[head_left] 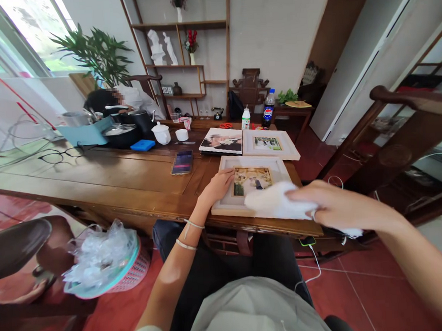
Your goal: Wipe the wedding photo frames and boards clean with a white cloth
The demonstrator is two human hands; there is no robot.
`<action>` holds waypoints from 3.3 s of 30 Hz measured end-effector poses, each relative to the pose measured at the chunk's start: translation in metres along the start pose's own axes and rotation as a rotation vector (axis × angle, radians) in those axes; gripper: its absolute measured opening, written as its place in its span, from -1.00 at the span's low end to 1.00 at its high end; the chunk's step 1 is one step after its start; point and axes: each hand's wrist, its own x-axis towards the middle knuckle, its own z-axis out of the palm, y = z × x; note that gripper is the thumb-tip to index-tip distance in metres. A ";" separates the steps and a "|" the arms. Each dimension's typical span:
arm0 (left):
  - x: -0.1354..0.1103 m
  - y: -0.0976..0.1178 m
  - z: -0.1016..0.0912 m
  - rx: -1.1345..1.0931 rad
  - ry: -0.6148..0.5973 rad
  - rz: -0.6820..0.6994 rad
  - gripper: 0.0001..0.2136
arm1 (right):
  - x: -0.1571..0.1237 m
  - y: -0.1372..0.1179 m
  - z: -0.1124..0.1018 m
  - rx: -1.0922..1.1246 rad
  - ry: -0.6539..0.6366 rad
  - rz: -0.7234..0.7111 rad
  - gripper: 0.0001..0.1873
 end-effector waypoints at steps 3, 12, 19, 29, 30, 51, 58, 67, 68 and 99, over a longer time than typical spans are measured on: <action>0.001 -0.001 0.001 0.009 -0.006 0.005 -0.63 | 0.013 0.034 -0.011 -0.135 0.253 0.167 -0.54; -0.001 0.004 -0.003 -0.008 -0.007 -0.022 -0.64 | 0.087 0.118 0.046 -0.414 0.288 0.047 -0.35; -0.002 0.004 -0.003 -0.029 0.003 -0.025 -0.64 | 0.089 0.106 0.069 -0.386 0.234 0.066 -0.47; -0.001 0.002 -0.002 -0.023 0.000 0.000 -0.65 | 0.031 -0.035 0.070 -0.356 0.088 0.078 -0.48; -0.001 0.002 -0.003 -0.015 -0.004 0.012 -0.65 | 0.030 -0.039 0.072 -0.323 0.101 0.059 -0.46; -0.001 0.002 0.000 -0.035 0.009 -0.039 -0.63 | 0.079 0.014 0.069 -0.109 0.063 -0.114 -0.54; 0.000 -0.001 0.000 -0.045 0.017 -0.004 -0.65 | 0.045 -0.036 0.062 -0.033 0.054 -0.190 -0.49; -0.001 0.002 -0.002 -0.005 -0.017 -0.031 -0.64 | 0.094 0.068 0.072 -0.388 0.247 0.200 -0.39; -0.001 0.002 -0.003 -0.004 -0.018 -0.030 -0.65 | 0.101 0.077 0.070 -0.406 0.278 0.252 -0.38; 0.008 -0.002 0.001 -0.040 0.038 -0.095 -0.65 | 0.111 -0.056 0.104 -0.187 0.204 -0.021 -0.60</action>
